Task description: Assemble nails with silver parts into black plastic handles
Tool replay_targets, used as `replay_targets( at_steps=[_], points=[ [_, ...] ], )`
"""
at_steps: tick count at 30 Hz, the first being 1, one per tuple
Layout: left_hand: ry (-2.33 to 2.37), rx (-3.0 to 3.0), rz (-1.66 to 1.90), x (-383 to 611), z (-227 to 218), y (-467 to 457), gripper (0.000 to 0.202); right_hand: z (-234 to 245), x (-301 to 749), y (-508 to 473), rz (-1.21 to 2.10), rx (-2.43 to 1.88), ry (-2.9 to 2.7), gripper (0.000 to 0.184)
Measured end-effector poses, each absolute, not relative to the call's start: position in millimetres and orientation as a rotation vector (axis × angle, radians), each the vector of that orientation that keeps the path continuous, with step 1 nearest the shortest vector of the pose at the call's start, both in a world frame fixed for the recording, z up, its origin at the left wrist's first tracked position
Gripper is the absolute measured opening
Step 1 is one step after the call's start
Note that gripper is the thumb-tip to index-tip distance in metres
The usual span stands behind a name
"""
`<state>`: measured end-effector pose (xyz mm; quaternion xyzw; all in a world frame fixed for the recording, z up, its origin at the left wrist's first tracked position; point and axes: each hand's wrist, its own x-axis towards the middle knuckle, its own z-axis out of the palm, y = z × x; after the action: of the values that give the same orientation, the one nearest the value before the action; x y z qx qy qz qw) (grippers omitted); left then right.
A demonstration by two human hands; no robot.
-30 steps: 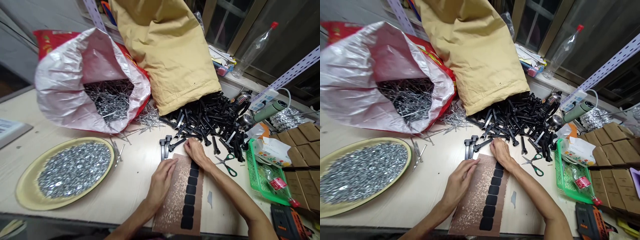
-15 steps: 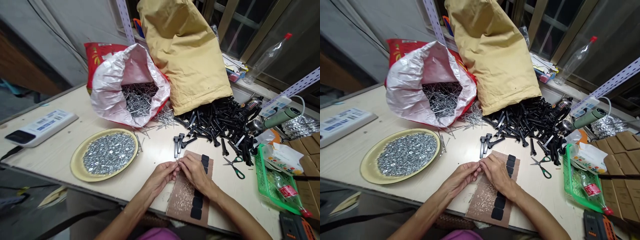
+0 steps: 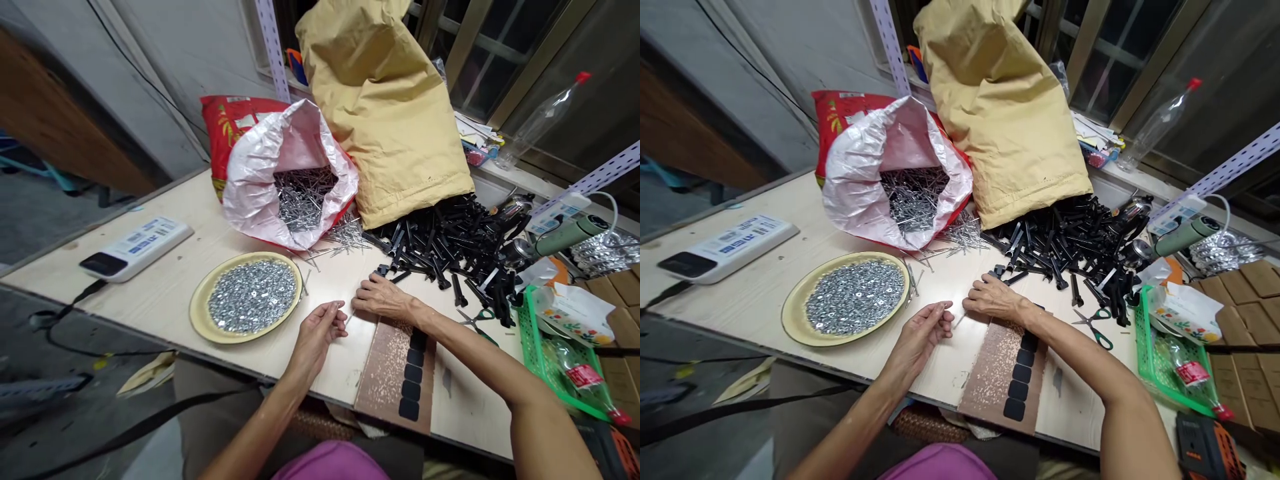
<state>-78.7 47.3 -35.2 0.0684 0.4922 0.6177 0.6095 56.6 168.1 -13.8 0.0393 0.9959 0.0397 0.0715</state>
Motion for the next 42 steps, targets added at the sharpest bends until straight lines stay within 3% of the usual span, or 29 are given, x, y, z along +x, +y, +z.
replay_targets(
  at_steps=[9,13,16,25,35,42],
  points=[
    [1.13,0.108,1.602,-91.5,-33.5,49.2,0.04,-36.1,38.3,175.7,-0.076,0.418,3.147,0.019],
    [1.044,0.059,1.586,-98.6,-33.8,52.3,0.038,-14.2,33.5,162.2,-0.466,0.958,3.415,0.023],
    [0.979,0.048,1.547,-101.1,-32.0,55.1,0.04,10.1,35.7,145.8,-0.607,1.09,3.458,0.024],
    [0.927,0.176,1.505,-91.2,-19.9,54.3,0.041,23.3,52.8,122.2,0.007,1.005,3.44,0.022],
    [1.169,0.54,1.445,-78.9,-13.5,53.1,0.035,36.1,72.2,109.8,0.513,0.891,3.408,0.022],
    [1.308,1.146,1.31,-70.5,-22.4,53.1,0.025,31.3,89.2,97.9,0.553,1.01,3.411,0.022]
  ],
)
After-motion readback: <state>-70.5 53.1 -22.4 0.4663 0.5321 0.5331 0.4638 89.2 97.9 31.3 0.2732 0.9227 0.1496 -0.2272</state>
